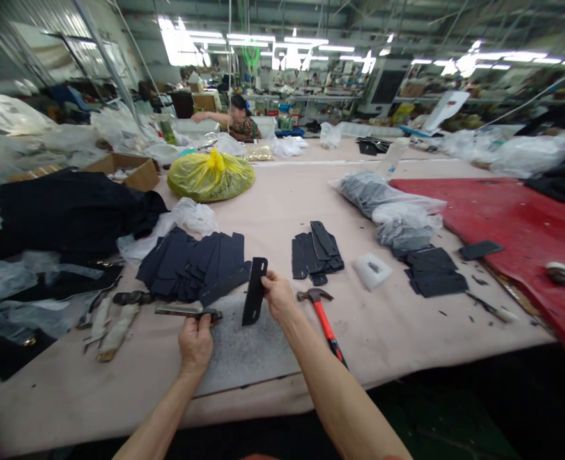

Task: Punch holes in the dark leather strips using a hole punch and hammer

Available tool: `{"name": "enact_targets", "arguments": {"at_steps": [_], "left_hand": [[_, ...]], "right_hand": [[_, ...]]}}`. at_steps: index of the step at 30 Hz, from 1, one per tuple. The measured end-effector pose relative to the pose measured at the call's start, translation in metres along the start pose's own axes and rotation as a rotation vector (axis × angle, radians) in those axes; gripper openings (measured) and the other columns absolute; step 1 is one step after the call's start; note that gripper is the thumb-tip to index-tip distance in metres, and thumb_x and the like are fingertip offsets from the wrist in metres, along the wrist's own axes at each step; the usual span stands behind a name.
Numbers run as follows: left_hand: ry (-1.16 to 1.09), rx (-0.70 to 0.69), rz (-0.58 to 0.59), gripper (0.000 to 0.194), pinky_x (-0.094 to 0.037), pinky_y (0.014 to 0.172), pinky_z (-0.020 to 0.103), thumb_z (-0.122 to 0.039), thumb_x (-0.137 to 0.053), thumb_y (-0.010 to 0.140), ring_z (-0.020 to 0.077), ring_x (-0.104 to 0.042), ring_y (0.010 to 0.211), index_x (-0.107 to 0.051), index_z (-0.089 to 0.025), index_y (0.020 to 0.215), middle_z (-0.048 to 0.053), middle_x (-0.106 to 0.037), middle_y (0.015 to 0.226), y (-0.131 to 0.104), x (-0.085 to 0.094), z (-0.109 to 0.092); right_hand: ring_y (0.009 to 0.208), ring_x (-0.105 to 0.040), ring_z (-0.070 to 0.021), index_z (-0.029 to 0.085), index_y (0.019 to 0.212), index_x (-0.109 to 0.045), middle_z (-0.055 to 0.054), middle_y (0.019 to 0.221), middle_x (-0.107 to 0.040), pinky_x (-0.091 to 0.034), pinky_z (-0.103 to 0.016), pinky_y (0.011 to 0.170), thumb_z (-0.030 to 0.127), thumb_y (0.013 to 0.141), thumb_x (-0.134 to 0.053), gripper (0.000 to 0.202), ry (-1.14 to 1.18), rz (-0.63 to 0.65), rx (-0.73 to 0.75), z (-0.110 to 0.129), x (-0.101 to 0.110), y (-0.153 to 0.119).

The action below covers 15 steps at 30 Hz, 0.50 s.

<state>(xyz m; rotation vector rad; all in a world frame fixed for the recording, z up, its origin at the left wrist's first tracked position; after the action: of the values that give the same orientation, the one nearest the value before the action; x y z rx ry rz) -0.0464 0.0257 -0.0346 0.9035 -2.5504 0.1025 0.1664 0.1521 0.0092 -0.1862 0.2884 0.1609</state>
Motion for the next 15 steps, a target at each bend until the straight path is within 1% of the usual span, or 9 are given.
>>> {"name": "enact_targets", "arguments": {"at_steps": [3,6,9,12,15], "left_hand": [[0.079,-0.017,0.017,0.031,-0.050,0.073,0.036,-0.046,-0.049,0.083,0.0269,-0.067,0.079,-0.063,-0.018,0.086,0.008,-0.072,0.080,0.000,-0.001,0.001],[0.128,-0.015,0.007,0.030,-0.050,0.073,0.035,-0.047,-0.050,0.082,0.0275,-0.066,0.081,-0.063,-0.020,0.085,0.007,-0.071,0.080,0.001,0.000,0.004],[0.164,-0.014,-0.017,0.028,-0.049,0.071,0.035,-0.048,-0.052,0.081,0.0278,-0.065,0.080,-0.062,-0.021,0.080,0.006,-0.069,0.077,0.002,0.001,0.004],[0.179,-0.020,0.005,0.028,-0.048,0.069,0.034,-0.048,-0.051,0.081,0.0277,-0.065,0.079,-0.061,-0.022,0.080,0.006,-0.069,0.076,0.002,0.000,0.002],[0.192,-0.032,0.013,0.028,-0.048,0.070,0.034,-0.046,-0.049,0.082,0.0281,-0.065,0.081,-0.061,-0.022,0.083,0.007,-0.069,0.079,0.002,0.000,0.000]], "right_hand": [[0.048,-0.031,-0.0109,0.020,0.088,-0.059,0.006,0.061,-0.039,-0.030,-0.023,0.047,0.038,0.075,-0.056,0.022,0.179,0.059,0.016,0.025,0.006,-0.009],[0.046,-0.019,-0.0111,0.020,0.088,-0.058,0.007,0.061,-0.027,-0.023,-0.023,0.044,0.037,0.084,-0.048,0.020,0.296,0.085,0.060,0.044,0.005,-0.019],[0.047,-0.013,-0.0114,0.021,0.090,-0.058,0.008,0.062,-0.023,-0.021,-0.022,0.042,0.031,0.089,-0.045,0.017,0.515,0.138,0.094,0.059,-0.003,-0.027],[0.046,-0.012,-0.0111,0.021,0.091,-0.059,0.008,0.062,-0.022,-0.020,-0.022,0.041,0.030,0.092,-0.042,0.019,0.734,0.188,0.084,0.073,-0.012,-0.034],[0.045,-0.009,-0.0113,0.023,0.090,-0.060,0.007,0.060,-0.020,-0.017,-0.022,0.039,0.034,0.096,-0.037,0.026,0.767,0.175,0.075,0.085,-0.014,-0.040]]}}
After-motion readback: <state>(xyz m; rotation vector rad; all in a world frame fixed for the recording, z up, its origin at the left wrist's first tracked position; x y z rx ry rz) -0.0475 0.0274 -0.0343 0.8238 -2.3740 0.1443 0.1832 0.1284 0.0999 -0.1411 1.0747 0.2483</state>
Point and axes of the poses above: each hand's wrist, its own y-axis towards the middle knuckle, its own x-axis out of the back of the hand, z = x × y, the point moved 6 cm from there along y, towards the middle knuckle
